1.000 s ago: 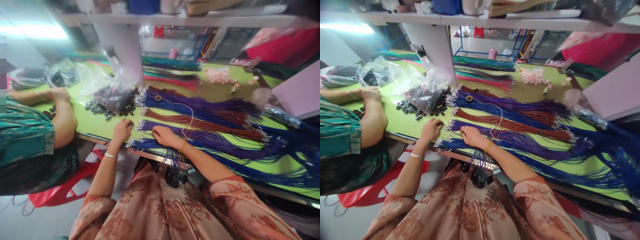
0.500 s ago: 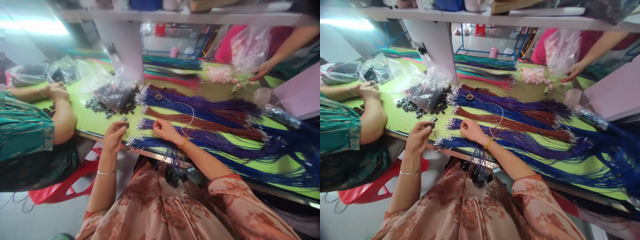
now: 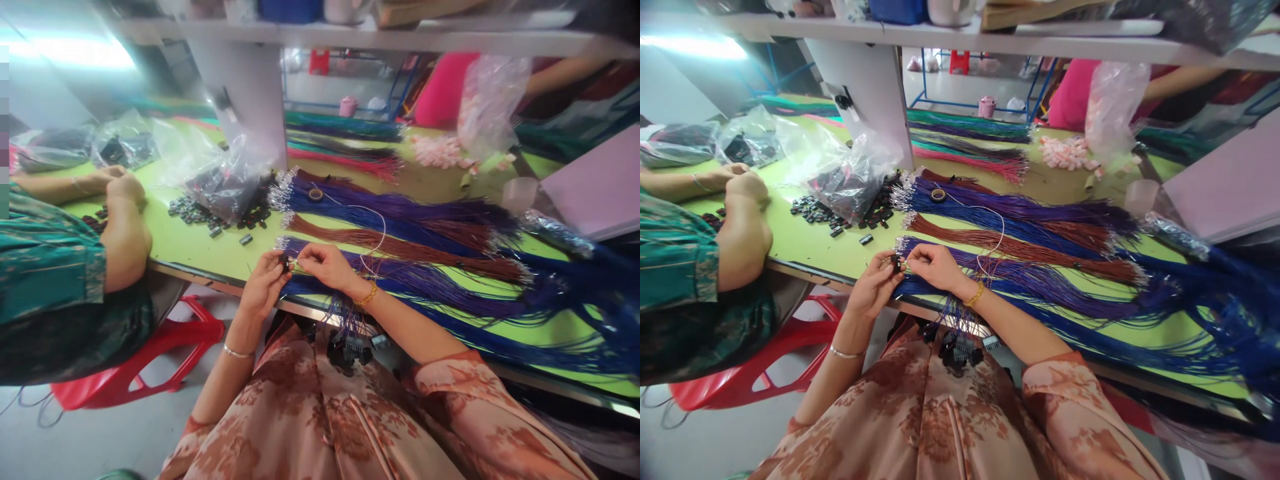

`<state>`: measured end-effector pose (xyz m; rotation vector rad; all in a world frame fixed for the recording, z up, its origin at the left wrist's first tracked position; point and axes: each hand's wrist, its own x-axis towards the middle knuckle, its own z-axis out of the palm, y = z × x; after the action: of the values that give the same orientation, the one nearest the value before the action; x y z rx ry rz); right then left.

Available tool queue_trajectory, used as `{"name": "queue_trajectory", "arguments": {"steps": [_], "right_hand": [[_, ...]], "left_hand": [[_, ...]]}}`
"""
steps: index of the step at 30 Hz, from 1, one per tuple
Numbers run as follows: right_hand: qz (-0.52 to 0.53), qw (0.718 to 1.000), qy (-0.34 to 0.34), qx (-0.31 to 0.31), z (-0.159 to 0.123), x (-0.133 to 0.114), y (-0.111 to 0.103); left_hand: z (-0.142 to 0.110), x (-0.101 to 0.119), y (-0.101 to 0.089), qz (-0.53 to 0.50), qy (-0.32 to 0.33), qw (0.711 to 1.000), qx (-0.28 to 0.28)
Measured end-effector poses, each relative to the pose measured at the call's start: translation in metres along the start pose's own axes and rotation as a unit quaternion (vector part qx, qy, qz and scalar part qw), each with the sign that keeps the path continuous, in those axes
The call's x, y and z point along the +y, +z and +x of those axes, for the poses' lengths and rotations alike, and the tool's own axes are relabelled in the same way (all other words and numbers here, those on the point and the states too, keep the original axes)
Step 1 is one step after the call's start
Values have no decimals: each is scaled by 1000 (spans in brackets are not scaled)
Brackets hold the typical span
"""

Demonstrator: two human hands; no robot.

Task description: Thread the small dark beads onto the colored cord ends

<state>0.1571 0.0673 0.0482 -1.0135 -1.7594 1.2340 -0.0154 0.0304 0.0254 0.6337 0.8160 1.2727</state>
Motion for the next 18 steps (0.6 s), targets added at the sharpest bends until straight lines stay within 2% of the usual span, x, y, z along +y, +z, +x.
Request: {"name": "queue_trajectory", "arguments": {"steps": [9,18], "right_hand": [[-154,987,-36,31,-5,2,4],[-215,975,-53,35,-6,2,5]], "left_hand": [[4,-11,5,-50,-20,998,-15],[3,-13,3,-19,-13,1000,-15]]}}
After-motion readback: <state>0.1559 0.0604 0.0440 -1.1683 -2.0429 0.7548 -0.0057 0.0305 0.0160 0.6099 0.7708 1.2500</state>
